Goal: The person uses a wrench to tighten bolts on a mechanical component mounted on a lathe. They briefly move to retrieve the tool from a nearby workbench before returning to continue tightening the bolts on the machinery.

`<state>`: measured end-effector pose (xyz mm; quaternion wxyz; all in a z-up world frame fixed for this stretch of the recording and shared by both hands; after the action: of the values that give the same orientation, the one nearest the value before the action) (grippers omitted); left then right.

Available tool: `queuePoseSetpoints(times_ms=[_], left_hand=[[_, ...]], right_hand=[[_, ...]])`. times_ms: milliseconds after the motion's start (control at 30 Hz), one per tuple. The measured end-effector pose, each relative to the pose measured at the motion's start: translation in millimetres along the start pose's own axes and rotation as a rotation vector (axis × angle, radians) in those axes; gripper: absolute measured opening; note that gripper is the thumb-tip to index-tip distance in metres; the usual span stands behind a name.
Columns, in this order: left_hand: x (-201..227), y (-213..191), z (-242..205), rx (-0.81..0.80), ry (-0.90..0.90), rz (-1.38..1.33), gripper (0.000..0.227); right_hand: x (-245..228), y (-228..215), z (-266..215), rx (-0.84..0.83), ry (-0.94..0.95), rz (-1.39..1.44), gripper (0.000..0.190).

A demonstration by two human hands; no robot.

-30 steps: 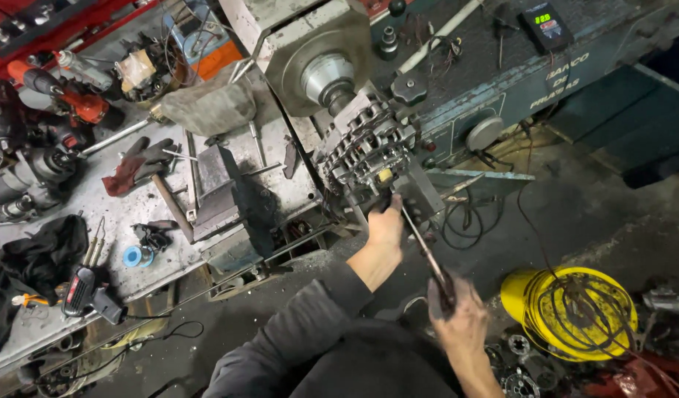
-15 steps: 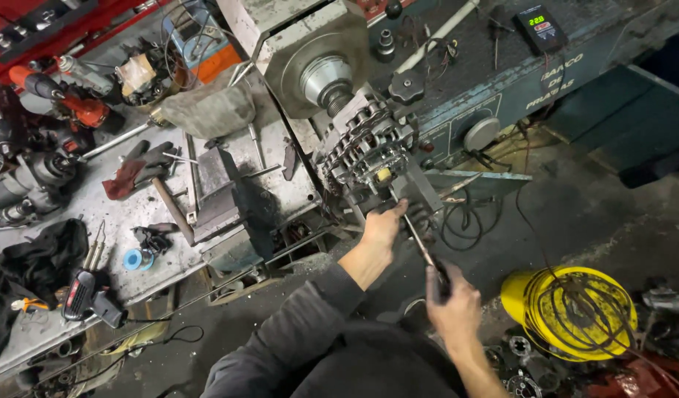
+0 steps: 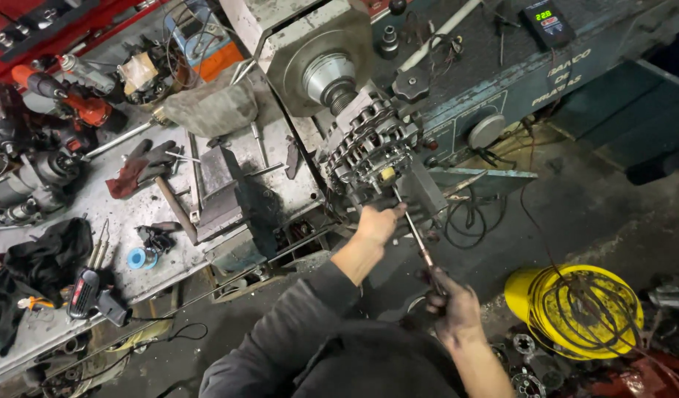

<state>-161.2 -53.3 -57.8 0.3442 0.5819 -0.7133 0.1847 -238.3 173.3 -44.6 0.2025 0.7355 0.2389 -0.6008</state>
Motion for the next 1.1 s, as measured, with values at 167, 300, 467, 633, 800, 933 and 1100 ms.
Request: queuePoseSetpoints(times_ms=[167,300,467,633,800,933,1100], left_hand=[[18.5,4.3,-5.6,0.007,0.192,0.225,0.017],[11.5,0.8,-9.7,0.009,0.136,0.201,0.020],[8.1,-3.8,0.5,0.045,0.142,0.438,0.026],[5.8,5.9,-30.3,-0.026,0.217,0.234,0.021],[-45.7,19.6,-71.4,-0.192,0.014,0.101,0.019],[-35.4,29.2,-86.1,-0.241,-0.003,0.066,0.020],[-39.8,24.7,-88.6,-0.245,0.118,-0.011,0.023]], right_hand=[[-68.5,16.6,-21.5,0.005,-0.685,-0.715,0.037],[-25.8,1.9,-3.9,0.018,-0.510,-0.554,0.033],[31.0,-9.0,0.3,0.090,0.033,0.080,0.032],[20.1,-1.8,13.0,-0.023,-0.351,-0.206,0.031],[46.8,-19.2,23.5,0.073,-0.133,-0.141,0.041],[25.8,-34.0,9.4,0.159,-0.069,-0.235,0.047],[-7.0,-29.7,-15.8,0.002,-0.478,-0.672,0.041]])
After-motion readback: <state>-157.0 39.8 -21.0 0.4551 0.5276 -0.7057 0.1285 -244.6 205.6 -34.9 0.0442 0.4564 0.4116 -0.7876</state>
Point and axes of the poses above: each hand's wrist, its own z-axis towards the middle knuckle, its own y-axis out of the palm, x = y × z, the point moved 6 cm from there along z, towards the middle knuckle, and after that the axes turned 7 degrees about -y, right-handed, at the moved point
